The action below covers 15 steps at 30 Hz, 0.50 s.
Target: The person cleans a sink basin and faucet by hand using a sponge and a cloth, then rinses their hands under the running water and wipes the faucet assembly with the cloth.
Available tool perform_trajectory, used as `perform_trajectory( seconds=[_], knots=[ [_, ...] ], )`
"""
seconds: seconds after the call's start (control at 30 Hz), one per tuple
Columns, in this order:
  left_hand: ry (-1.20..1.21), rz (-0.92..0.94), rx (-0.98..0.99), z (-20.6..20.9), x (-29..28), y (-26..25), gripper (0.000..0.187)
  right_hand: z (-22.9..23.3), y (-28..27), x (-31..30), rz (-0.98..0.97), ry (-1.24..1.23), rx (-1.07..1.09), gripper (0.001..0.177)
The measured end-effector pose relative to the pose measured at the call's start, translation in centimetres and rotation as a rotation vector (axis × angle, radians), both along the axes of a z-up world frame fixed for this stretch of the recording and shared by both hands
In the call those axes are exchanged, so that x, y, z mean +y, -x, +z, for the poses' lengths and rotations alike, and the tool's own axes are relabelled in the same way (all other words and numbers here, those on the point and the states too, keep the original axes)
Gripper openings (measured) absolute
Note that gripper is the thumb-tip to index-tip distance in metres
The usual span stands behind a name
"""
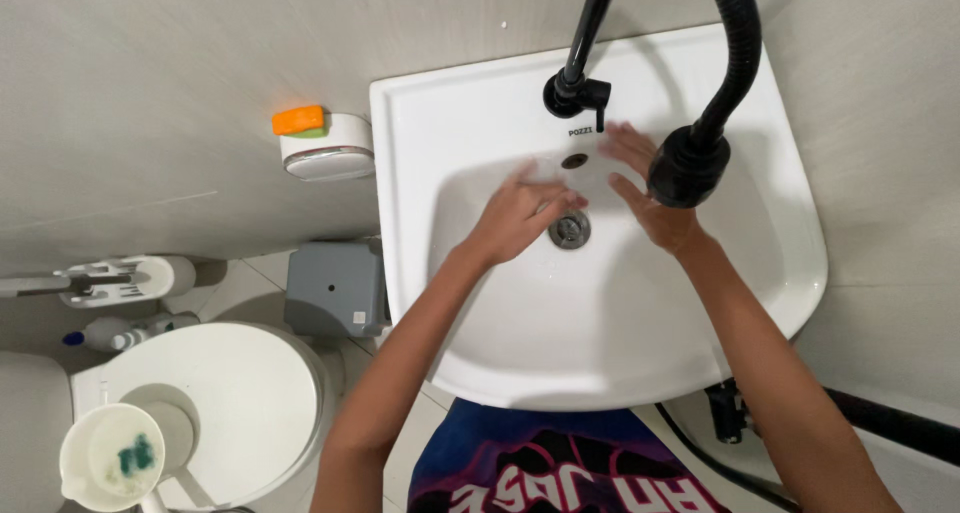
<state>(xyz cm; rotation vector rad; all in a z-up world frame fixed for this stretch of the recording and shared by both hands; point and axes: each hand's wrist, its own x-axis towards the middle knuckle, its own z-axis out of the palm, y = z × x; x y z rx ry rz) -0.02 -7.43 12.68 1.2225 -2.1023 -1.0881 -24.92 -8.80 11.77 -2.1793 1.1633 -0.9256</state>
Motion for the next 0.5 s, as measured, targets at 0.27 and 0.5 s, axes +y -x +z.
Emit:
perform_trajectory(
  seconds=[0.27,0.5],
  knots=[
    [-0.575,0.232,0.482,-0.8,-1.8,7.1,0.055,-3.0,-0.3,2.2,-0.522,-0.695,-0.713,0.031],
    [-0.643,0.345,0.704,-1.1,-4.2,10.4,0.048,-1.1,-0.2,3.7,-0.534,-0.716,-0.788,0.031]
  ],
)
